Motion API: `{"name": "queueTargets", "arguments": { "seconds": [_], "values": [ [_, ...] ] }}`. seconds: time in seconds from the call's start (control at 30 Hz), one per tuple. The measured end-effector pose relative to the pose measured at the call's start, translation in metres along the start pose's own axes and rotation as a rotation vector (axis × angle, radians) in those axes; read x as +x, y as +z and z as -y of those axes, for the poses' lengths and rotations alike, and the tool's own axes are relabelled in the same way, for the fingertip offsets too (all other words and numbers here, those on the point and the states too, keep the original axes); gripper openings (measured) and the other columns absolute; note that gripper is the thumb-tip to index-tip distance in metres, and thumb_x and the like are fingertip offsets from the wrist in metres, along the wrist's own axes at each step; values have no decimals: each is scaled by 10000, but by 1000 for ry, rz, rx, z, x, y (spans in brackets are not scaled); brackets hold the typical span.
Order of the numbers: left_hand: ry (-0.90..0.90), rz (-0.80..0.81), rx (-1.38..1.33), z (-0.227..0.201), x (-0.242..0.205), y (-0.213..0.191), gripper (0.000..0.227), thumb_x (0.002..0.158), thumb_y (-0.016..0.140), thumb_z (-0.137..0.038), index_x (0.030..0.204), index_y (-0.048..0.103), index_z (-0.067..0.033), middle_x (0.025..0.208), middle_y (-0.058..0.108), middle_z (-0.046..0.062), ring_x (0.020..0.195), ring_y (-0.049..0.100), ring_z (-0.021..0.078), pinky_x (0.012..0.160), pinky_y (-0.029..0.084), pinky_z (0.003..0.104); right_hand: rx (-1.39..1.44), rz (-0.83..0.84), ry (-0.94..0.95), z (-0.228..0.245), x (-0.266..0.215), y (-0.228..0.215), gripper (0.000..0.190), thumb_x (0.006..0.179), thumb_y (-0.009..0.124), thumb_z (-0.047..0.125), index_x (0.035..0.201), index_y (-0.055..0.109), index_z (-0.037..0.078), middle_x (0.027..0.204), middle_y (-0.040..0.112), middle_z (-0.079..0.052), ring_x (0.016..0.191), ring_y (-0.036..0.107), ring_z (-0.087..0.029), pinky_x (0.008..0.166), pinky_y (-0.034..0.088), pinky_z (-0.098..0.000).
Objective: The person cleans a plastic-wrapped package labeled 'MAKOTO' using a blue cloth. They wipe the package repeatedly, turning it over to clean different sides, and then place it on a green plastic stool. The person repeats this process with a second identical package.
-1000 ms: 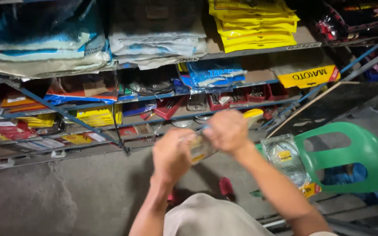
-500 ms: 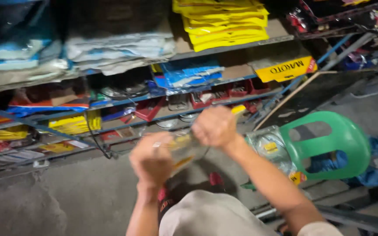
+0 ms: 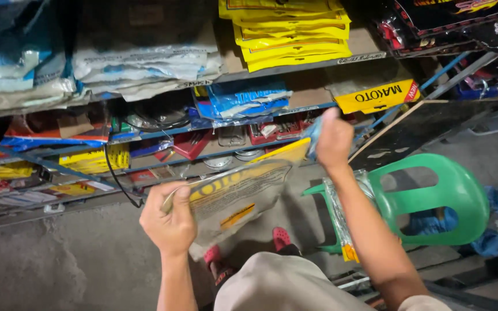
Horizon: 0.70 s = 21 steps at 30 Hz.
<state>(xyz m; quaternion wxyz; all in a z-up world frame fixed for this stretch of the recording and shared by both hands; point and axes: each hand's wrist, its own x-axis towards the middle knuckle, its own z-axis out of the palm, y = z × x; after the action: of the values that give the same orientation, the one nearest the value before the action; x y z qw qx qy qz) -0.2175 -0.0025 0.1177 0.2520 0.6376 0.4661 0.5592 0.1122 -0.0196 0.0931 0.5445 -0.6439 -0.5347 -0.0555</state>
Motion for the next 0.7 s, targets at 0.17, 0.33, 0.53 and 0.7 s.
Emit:
{"name": "queueTargets", "arguments": {
  "seconds": [0.17, 0.33, 0.53, 0.7],
  "values": [
    [-130, -93, -105, 9, 7, -4, 121, 953, 756, -240, 902, 758, -130, 635, 608, 18, 570, 527, 94, 636, 499, 268, 374, -243, 912, 85, -5, 22, 686, 1043, 454, 611, 1172, 697, -18, 1288, 637, -267, 1232, 523, -273, 1160, 354, -457],
    [-231, -100, -199, 35, 15, -24, 86, 959, 720, -168, 945, 749, -88, 794, 660, 71, 723, 520, 109, 744, 491, 296, 163, -2, 349, 41, -71, 61, 465, 1143, 327, 230, 827, 583, 4, 770, 603, -185, 811, 552, -227, 774, 467, -437],
    [362, 52, 237, 20, 66, -47, 206, 834, 783, -24, 1034, 733, -28, 977, 713, 171, 939, 695, 390, 902, 527, 454, -16, -28, 211, 88, -57, 78, 513, 1108, 475, 277, 627, 439, 102, 529, 470, -146, 545, 427, -247, 527, 411, -372],
    [395, 449, 128, -3, 78, -36, 565, 820, 822, -187, 1292, 636, 62, 1165, 686, 288, 1091, 641, 497, 1029, 452, 546, -65, 77, -24, 150, -42, 85, 485, 1076, 479, 314, 644, 469, 94, 521, 480, -191, 540, 525, -485, 461, 427, -450]
  ]
}}
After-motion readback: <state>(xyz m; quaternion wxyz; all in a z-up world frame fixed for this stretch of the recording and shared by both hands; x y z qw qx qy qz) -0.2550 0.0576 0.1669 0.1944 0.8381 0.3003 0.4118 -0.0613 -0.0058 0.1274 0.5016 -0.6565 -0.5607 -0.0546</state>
